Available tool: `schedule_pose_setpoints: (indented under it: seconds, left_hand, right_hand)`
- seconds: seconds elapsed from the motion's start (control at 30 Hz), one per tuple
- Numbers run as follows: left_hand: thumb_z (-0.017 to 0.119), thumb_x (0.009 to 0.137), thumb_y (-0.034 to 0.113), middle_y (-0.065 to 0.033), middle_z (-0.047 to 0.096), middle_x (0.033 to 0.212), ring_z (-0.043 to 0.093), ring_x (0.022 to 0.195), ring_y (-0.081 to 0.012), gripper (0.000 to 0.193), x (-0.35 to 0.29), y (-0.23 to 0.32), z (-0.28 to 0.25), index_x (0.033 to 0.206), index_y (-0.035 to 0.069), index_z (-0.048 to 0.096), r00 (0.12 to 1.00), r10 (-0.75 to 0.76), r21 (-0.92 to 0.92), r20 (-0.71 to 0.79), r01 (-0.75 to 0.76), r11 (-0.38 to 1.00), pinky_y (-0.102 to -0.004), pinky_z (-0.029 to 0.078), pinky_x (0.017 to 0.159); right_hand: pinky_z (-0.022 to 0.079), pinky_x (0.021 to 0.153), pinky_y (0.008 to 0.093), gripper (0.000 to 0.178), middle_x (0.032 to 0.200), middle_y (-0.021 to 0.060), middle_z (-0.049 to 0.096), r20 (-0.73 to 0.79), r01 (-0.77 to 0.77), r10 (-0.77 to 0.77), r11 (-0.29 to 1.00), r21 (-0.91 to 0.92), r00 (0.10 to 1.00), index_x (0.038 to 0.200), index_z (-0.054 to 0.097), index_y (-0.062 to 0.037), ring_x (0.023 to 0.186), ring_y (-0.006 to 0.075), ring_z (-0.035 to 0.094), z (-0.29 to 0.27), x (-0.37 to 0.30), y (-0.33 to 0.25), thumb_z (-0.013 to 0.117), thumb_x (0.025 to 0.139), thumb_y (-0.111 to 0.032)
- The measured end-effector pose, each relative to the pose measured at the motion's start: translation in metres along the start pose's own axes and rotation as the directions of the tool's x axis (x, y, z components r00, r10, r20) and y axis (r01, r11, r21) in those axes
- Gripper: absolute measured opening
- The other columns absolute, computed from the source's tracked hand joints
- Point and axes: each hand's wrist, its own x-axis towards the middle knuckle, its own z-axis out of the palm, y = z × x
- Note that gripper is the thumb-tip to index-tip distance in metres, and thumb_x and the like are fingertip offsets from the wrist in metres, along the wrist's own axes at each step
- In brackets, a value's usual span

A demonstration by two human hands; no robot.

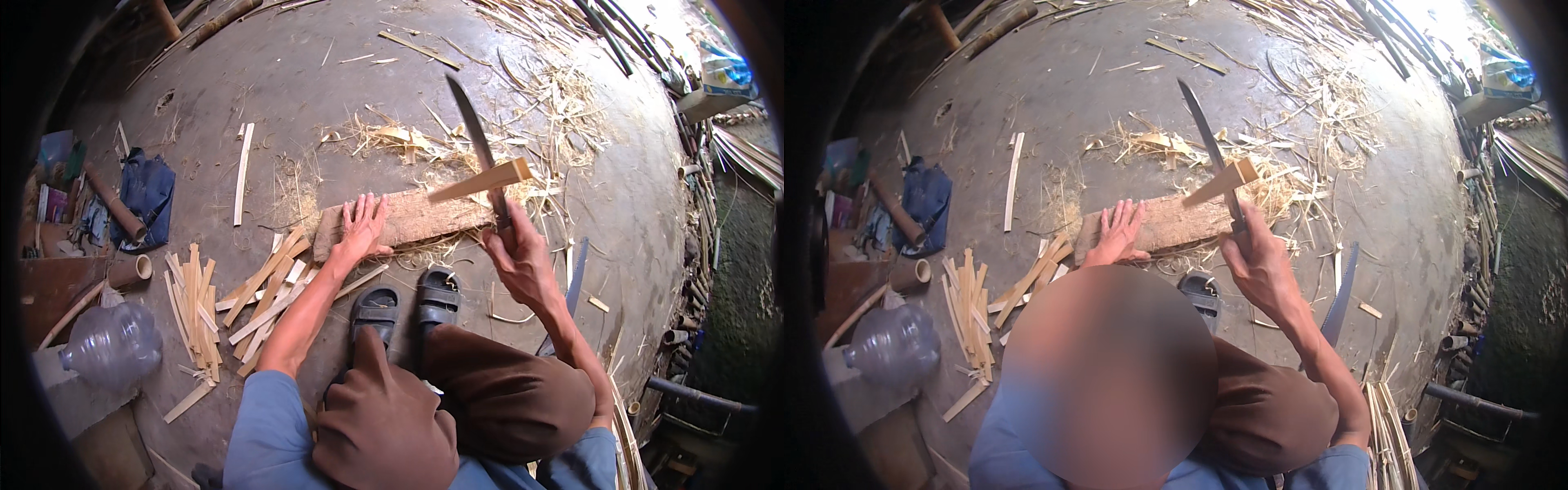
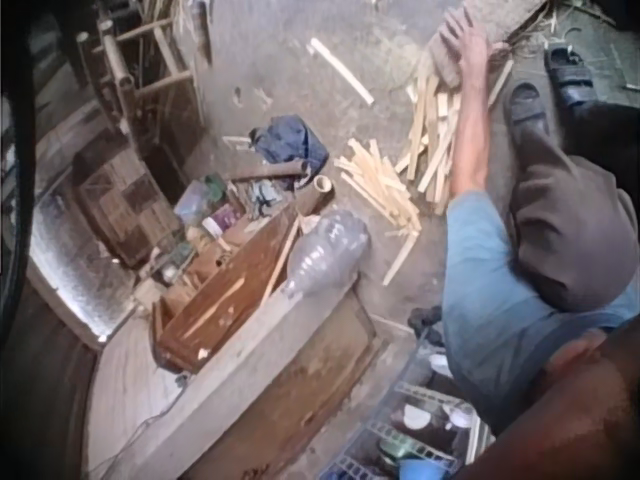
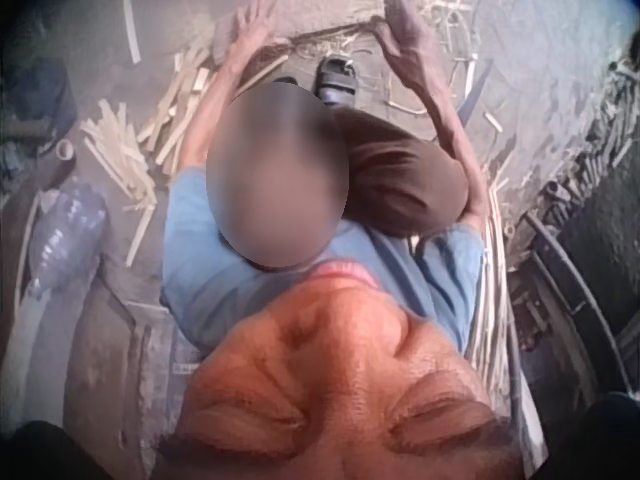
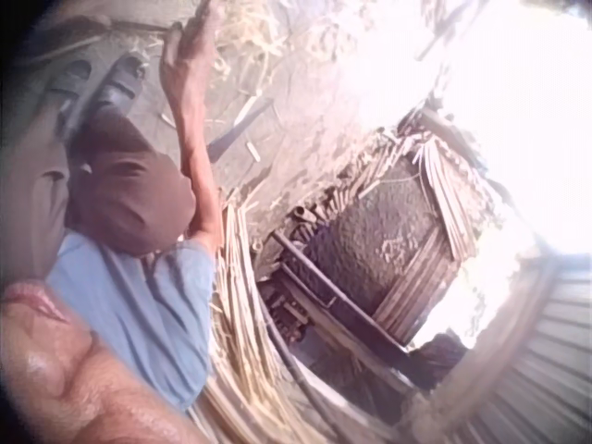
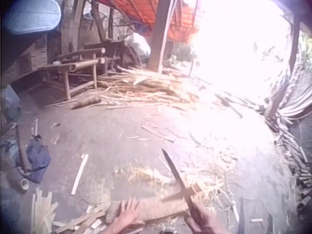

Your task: The person sits on the floor and uses a knife to shave and split thin bamboo strips, repeatedly picking up pieces, shaving them, and placing them into a growing pile. The person occasionally pauses to inspect the strips and adjust their grip.

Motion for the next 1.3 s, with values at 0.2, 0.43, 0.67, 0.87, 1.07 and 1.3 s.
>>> schedule_pose_setpoints:
  seconds: [0.2, 0.43, 0.67, 0.87, 1.07, 1.3]
  left_hand:
    - [0.064, 0.089, 0.053, -0.0160, 0.056, 0.140, 0.051, 0.133, -0.0314, 0.075, -0.031, 0.033, -0.075, 0.147, 0.011, 0.042, 0.982, 0.002, -0.160, -0.187, -0.033, 0.987, -0.0596, 0.025, 0.114]
    - [0.075, 0.086, 0.036, -0.0213, 0.066, 0.114, 0.067, 0.102, -0.0316, 0.066, -0.071, 0.060, -0.120, 0.138, 0.002, 0.053, 0.939, -0.059, -0.569, -0.338, -0.154, 0.808, -0.0412, 0.053, 0.091]
    - [0.082, 0.075, 0.050, -0.0174, 0.052, 0.120, 0.053, 0.103, -0.0319, 0.099, -0.074, 0.151, -0.120, 0.147, -0.001, 0.036, 0.715, -0.017, -0.517, -0.698, -0.488, 0.703, -0.0434, 0.044, 0.096]
    - [0.083, 0.078, 0.039, -0.0170, 0.050, 0.124, 0.050, 0.108, -0.0316, 0.090, -0.058, 0.178, -0.104, 0.146, 0.001, 0.037, 0.553, 0.044, -0.412, -0.832, -0.669, 0.619, -0.0448, 0.040, 0.097]
    - [0.082, 0.080, 0.031, -0.0124, 0.050, 0.107, 0.050, 0.102, -0.0305, 0.063, -0.050, 0.187, -0.068, 0.131, 0.007, 0.054, 0.546, 0.059, -0.442, -0.835, -0.732, 0.518, -0.0424, 0.043, 0.091]
    - [0.077, 0.081, 0.038, -0.0005, 0.049, 0.086, 0.052, 0.081, -0.0190, 0.036, -0.049, 0.196, -0.048, 0.107, 0.015, 0.068, 0.483, 0.140, -0.243, -0.864, -0.645, 0.725, -0.0345, 0.041, 0.073]
  right_hand:
    - [0.049, 0.062, 0.0482, 0.033, 0.073, 0.0262, 0.060, 0.068, 0.077, -0.069, 0.989, -0.127, 0.995, 0.120, 0.050, -0.0055, 0.065, 0.0441, 0.062, 0.058, 0.011, 0.077, 0.057, 0.088, -0.003]
    - [0.049, 0.061, 0.0464, 0.026, 0.071, 0.0221, 0.061, 0.047, -0.016, 0.015, 1.000, 0.027, 0.999, 0.113, 0.054, -0.0025, 0.065, 0.0413, 0.063, 0.025, -0.003, 0.006, 0.058, 0.087, -0.002]
    - [0.050, 0.064, 0.0393, 0.030, 0.076, 0.0190, 0.063, 0.119, -0.074, 0.076, 0.997, -0.025, 0.990, 0.110, 0.057, -0.0020, 0.071, 0.0285, 0.066, 0.068, 0.004, 0.071, 0.064, 0.081, -0.002]
    - [0.050, 0.072, 0.0384, 0.024, 0.079, 0.0119, 0.062, 0.182, -0.018, 0.037, 0.994, -0.105, 0.983, 0.114, 0.058, -0.0041, 0.075, 0.0236, 0.064, 0.070, -0.014, 0.102, 0.058, 0.091, -0.012]
    - [0.050, 0.074, 0.0384, 0.019, 0.084, 0.0130, 0.063, 0.241, 0.058, -0.036, 0.995, -0.086, 0.970, 0.109, 0.059, -0.0038, 0.077, 0.0234, 0.063, 0.073, -0.038, 0.004, 0.056, 0.093, -0.013]
    - [0.049, 0.067, 0.0381, 0.014, 0.079, 0.0128, 0.062, 0.416, 0.189, -0.153, 0.981, -0.046, 0.896, 0.099, 0.062, -0.0037, 0.070, 0.0231, 0.061, 0.077, -0.083, -0.138, 0.059, 0.089, -0.013]
